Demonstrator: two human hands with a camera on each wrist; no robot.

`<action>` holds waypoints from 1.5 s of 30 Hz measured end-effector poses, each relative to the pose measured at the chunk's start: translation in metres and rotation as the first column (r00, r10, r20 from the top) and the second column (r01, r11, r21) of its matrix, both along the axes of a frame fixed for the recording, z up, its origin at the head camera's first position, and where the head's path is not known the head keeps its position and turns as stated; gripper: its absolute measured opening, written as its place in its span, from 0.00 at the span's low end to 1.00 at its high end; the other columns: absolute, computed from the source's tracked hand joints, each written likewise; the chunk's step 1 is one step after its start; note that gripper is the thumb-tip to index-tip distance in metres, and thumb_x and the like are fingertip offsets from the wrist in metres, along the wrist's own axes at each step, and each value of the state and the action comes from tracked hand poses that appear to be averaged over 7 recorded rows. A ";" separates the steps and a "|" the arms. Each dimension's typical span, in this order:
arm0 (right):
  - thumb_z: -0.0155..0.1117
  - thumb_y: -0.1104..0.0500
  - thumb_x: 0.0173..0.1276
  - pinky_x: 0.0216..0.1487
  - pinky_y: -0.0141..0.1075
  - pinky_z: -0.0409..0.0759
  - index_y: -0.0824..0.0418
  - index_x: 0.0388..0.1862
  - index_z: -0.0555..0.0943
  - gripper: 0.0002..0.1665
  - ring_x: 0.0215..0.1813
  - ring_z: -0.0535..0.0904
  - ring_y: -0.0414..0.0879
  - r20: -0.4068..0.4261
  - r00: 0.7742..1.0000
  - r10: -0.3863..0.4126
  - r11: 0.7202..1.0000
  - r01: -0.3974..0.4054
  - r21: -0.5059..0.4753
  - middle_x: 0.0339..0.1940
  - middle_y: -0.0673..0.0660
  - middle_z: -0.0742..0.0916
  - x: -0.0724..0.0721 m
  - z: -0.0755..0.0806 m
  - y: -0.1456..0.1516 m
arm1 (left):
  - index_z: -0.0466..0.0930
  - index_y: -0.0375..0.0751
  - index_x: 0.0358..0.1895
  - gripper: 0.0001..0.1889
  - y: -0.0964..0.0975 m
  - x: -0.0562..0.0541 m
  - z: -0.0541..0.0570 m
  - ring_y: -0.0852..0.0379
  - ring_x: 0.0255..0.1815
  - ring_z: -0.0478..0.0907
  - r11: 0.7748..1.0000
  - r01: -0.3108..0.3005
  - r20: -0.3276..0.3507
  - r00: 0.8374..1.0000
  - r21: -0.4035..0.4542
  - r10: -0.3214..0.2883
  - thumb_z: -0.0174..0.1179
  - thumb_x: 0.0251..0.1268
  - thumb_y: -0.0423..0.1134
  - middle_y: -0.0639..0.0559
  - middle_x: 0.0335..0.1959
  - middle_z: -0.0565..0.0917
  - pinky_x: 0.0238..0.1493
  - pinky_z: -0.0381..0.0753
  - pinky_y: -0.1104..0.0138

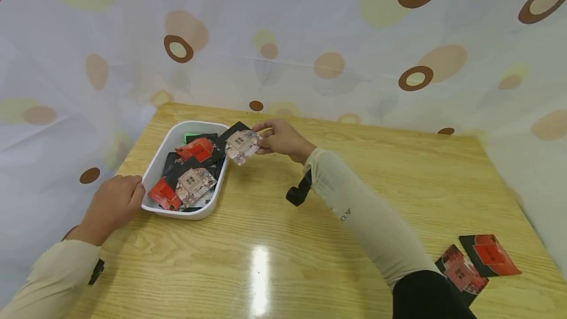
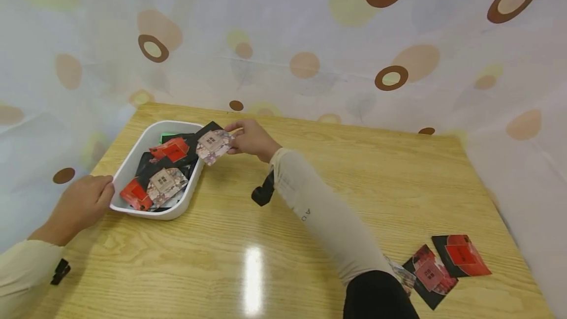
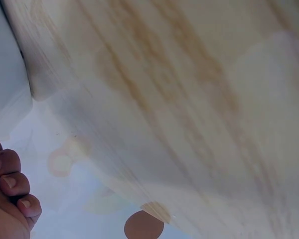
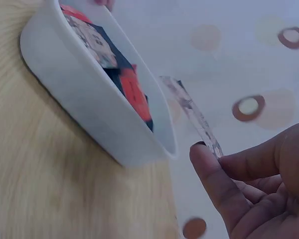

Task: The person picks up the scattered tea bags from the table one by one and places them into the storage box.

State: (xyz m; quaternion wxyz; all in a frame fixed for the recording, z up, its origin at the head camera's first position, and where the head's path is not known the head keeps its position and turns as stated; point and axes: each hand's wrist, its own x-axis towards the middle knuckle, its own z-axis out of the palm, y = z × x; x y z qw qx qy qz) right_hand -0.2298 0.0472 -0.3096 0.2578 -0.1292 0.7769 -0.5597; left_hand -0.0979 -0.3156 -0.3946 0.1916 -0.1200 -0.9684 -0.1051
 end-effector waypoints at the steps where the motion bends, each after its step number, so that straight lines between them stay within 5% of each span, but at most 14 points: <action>1: 0.51 0.72 0.73 0.45 0.32 0.85 0.66 0.67 0.71 0.24 0.36 0.82 0.43 0.001 1.000 0.013 1.000 -0.013 0.002 0.43 0.59 0.81 0.001 -0.001 -0.009 | 0.58 0.47 0.15 0.20 0.000 0.000 0.000 0.58 0.17 0.54 1.000 -0.001 0.001 1.000 -0.002 0.001 0.43 0.68 0.32 0.57 0.13 0.56 0.25 0.54 0.66; 8: 0.51 0.74 0.71 0.49 0.37 0.85 0.69 0.66 0.72 0.24 0.35 0.81 0.44 -0.020 0.994 0.107 0.994 -0.107 0.007 0.38 0.58 0.81 0.010 -0.013 -0.054 | 0.59 0.46 0.15 0.19 0.000 -0.002 -0.001 0.58 0.18 0.57 1.000 -0.003 0.015 1.000 -0.015 0.003 0.44 0.68 0.32 0.56 0.13 0.57 0.26 0.56 0.65; 12: 0.51 0.72 0.72 0.60 0.44 0.81 0.68 0.70 0.69 0.28 0.54 0.82 0.51 -0.088 0.981 0.173 0.983 -0.166 0.082 0.55 0.64 0.83 0.013 -0.018 -0.066 | 0.59 0.46 0.15 0.19 0.000 -0.005 -0.002 0.58 0.18 0.56 1.000 0.006 0.012 1.000 -0.015 -0.006 0.44 0.68 0.32 0.56 0.13 0.57 0.25 0.55 0.66; 15: 0.50 0.70 0.73 0.69 0.44 0.74 0.67 0.75 0.64 0.31 0.73 0.71 0.55 -0.128 0.968 0.215 0.971 -0.199 0.130 0.73 0.64 0.73 0.015 -0.021 -0.066 | 0.59 0.47 0.15 0.19 0.001 -0.006 -0.004 0.58 0.17 0.56 1.000 0.018 0.006 1.000 -0.011 -0.018 0.44 0.68 0.32 0.57 0.13 0.57 0.25 0.55 0.66; 20: 0.51 0.69 0.74 0.76 0.44 0.66 0.63 0.76 0.63 0.32 0.80 0.63 0.53 -0.160 0.966 0.204 0.973 -0.183 0.138 0.78 0.59 0.68 0.023 -0.015 -0.044 | 0.59 0.46 0.15 0.19 0.001 -0.005 -0.004 0.58 0.18 0.58 1.000 0.020 0.008 1.000 -0.011 -0.020 0.45 0.67 0.32 0.56 0.13 0.58 0.25 0.56 0.65; 26: 0.53 0.64 0.75 0.72 0.49 0.70 0.61 0.74 0.66 0.29 0.74 0.70 0.56 -0.242 0.961 0.134 0.979 -0.091 0.180 0.74 0.61 0.73 0.032 -0.008 0.034 | 0.61 0.45 0.17 0.18 -0.002 -0.005 -0.001 0.56 0.19 0.60 1.000 0.001 0.045 0.999 -0.014 0.000 0.44 0.69 0.33 0.55 0.13 0.59 0.26 0.57 0.64; 32: 0.52 0.60 0.77 0.66 0.53 0.74 0.65 0.73 0.66 0.27 0.68 0.73 0.61 -0.264 0.965 0.009 0.970 0.056 0.238 0.68 0.69 0.75 0.048 -0.025 0.145 | 0.60 0.44 0.16 0.18 -0.003 -0.004 0.002 0.57 0.19 0.57 1.000 0.004 0.015 1.000 -0.008 -0.004 0.45 0.68 0.32 0.54 0.13 0.58 0.25 0.55 0.65; 40: 0.49 0.57 0.79 0.59 0.55 0.78 0.70 0.73 0.65 0.28 0.64 0.76 0.66 -0.329 0.942 -0.068 0.874 0.215 0.436 0.64 0.73 0.77 0.088 -0.034 0.275 | 0.61 0.44 0.17 0.18 -0.001 -0.005 0.004 0.56 0.19 0.59 1.000 -0.005 0.065 0.998 -0.015 0.006 0.44 0.69 0.33 0.54 0.13 0.60 0.25 0.56 0.65; 45: 0.49 0.56 0.79 0.51 0.56 0.81 0.74 0.70 0.66 0.28 0.59 0.77 0.70 -0.332 0.941 -0.060 0.782 0.251 0.570 0.61 0.77 0.77 0.115 -0.039 0.341 | 0.62 0.43 0.17 0.18 -0.002 -0.005 0.004 0.56 0.19 0.60 1.000 -0.013 0.086 0.996 -0.022 0.015 0.44 0.70 0.34 0.53 0.13 0.61 0.25 0.57 0.64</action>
